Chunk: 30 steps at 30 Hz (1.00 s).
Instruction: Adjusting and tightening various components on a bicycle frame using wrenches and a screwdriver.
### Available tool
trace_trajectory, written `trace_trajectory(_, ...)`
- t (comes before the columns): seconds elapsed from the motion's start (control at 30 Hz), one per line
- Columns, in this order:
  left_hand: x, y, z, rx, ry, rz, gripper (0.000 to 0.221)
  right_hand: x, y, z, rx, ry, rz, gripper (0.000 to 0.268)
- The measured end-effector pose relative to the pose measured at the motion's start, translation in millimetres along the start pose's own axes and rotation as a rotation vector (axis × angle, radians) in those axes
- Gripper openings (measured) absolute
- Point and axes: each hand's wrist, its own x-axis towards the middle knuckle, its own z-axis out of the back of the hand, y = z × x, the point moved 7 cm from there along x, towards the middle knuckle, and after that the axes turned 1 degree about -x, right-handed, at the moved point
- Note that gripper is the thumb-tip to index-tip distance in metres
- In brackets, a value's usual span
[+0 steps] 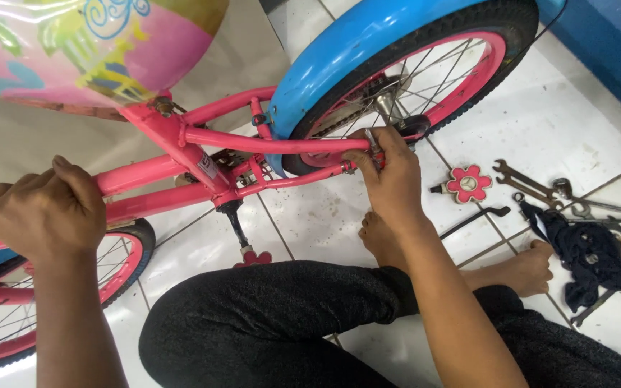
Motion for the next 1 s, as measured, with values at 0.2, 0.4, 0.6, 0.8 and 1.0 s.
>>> trace_trajectory(0.2,2,0,-9,-0.037,0.008,0.01,0.069,2,-5,1,-0.002,0.015,0.006,0.021)
trace_trajectory(0.4,3,-3,-4,-0.063,-0.016,0.02,0.067,4,2,7,0.042,0.003,0.02,0.02)
trace_trajectory(0.6,6,-7,1,-0.046,0.006,0.035,0.068,2,2,10,0.05,-0.042,0.007,0.014)
trace_trajectory(0.8,7,-13,11,-0.015,-0.013,0.013,0.061,-4,-5,10,0.062,-0.062,-0.011,0.018)
trace_trajectory(1.0,3,-28,35,0.008,-0.05,0.01,0.063,-13,-8,26,0.074,-0.06,-0.035,0.018)
